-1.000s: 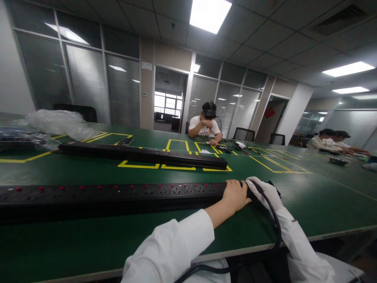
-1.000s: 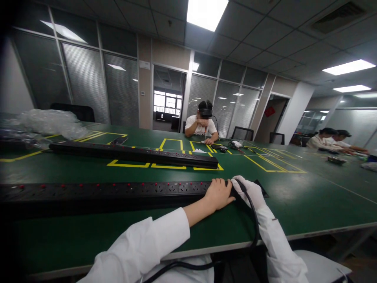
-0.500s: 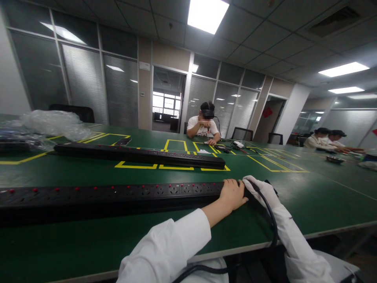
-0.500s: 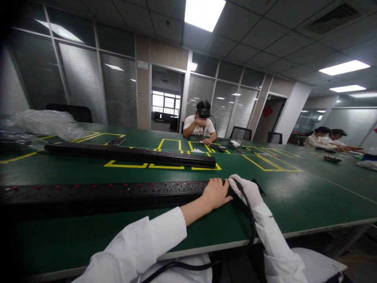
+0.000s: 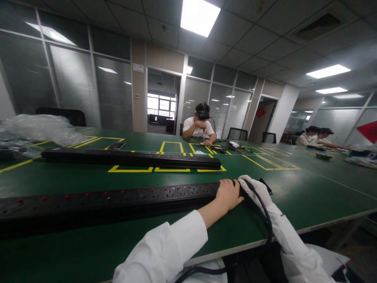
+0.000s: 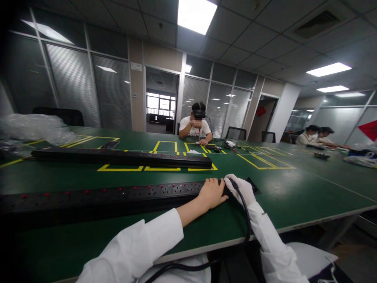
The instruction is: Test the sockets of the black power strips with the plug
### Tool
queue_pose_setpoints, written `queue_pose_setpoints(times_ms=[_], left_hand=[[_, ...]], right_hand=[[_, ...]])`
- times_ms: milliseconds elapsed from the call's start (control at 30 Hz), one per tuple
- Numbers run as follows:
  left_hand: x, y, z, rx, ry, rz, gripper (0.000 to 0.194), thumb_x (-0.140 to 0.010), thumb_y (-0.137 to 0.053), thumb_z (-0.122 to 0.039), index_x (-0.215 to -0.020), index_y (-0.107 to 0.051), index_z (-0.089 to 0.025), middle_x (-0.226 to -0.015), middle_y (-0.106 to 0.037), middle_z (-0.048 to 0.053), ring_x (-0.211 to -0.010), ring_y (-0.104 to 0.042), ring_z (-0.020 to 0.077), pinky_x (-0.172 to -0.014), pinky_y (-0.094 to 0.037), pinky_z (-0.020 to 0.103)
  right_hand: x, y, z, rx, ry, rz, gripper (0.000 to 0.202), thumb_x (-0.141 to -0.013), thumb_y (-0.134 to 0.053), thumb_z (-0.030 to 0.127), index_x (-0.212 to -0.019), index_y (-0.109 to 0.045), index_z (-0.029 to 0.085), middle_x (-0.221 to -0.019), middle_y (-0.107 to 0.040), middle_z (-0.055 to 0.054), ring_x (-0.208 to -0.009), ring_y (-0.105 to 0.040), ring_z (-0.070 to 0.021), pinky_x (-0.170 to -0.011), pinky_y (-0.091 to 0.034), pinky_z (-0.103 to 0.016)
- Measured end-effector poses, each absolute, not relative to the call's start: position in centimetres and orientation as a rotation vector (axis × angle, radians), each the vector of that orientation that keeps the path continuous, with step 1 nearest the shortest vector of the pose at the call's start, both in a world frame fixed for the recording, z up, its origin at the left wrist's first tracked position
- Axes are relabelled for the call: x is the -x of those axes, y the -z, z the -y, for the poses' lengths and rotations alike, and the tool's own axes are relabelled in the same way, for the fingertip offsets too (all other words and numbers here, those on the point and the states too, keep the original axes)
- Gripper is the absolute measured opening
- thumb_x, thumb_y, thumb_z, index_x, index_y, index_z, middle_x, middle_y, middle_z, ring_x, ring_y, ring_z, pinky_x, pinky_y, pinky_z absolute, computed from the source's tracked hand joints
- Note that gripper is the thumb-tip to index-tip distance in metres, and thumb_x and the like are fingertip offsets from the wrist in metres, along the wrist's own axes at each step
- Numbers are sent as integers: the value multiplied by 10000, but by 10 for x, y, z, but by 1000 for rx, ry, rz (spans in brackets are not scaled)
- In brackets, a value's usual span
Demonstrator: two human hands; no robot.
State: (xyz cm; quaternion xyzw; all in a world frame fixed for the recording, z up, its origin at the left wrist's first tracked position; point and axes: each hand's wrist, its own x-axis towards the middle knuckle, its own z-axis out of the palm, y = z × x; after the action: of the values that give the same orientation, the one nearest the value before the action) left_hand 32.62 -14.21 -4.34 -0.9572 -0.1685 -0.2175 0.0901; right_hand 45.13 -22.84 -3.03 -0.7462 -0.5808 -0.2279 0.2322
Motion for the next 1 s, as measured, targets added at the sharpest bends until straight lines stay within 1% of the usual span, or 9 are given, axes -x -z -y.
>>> queue_pose_setpoints(times_ms=[200,367,533,1000], left_hand=[[-328,47,141,2838,688,494,647,-777,-383,-542,-1228,-314,-84,-1055,-516,212,-926,-498,322,-758,-343,420],[-329,47,142,2823,710,490,637,-775,-392,-537,-1217,-340,-81,-1037,-526,204,-914,-502,326,-758,-342,423],[-331,49,141,2836,700,487,632,-778,-392,-532,-1229,-331,-94,-1048,-522,198,-922,-497,318,-756,-341,418],[-330,48,143,2818,711,480,624,-776,-399,-524,-1223,-339,-92,-1032,-525,201,-907,-502,317,-751,-342,419]], right_hand=[[-450,29,229,2053,624,1584,270,-843,-368,399,-1025,-529,280,-831,-640,1,-745,-600,-148,-670,-440,-230],[-449,29,230,2048,641,1565,269,-852,-350,396,-986,-545,268,-823,-641,-1,-723,-598,-140,-661,-438,-224],[-448,29,230,2050,622,1568,277,-856,-343,412,-986,-540,265,-854,-635,-2,-737,-595,-136,-674,-435,-222],[-447,28,231,2028,621,1545,264,-843,-367,400,-979,-556,276,-816,-644,9,-733,-601,-134,-664,-445,-218]])
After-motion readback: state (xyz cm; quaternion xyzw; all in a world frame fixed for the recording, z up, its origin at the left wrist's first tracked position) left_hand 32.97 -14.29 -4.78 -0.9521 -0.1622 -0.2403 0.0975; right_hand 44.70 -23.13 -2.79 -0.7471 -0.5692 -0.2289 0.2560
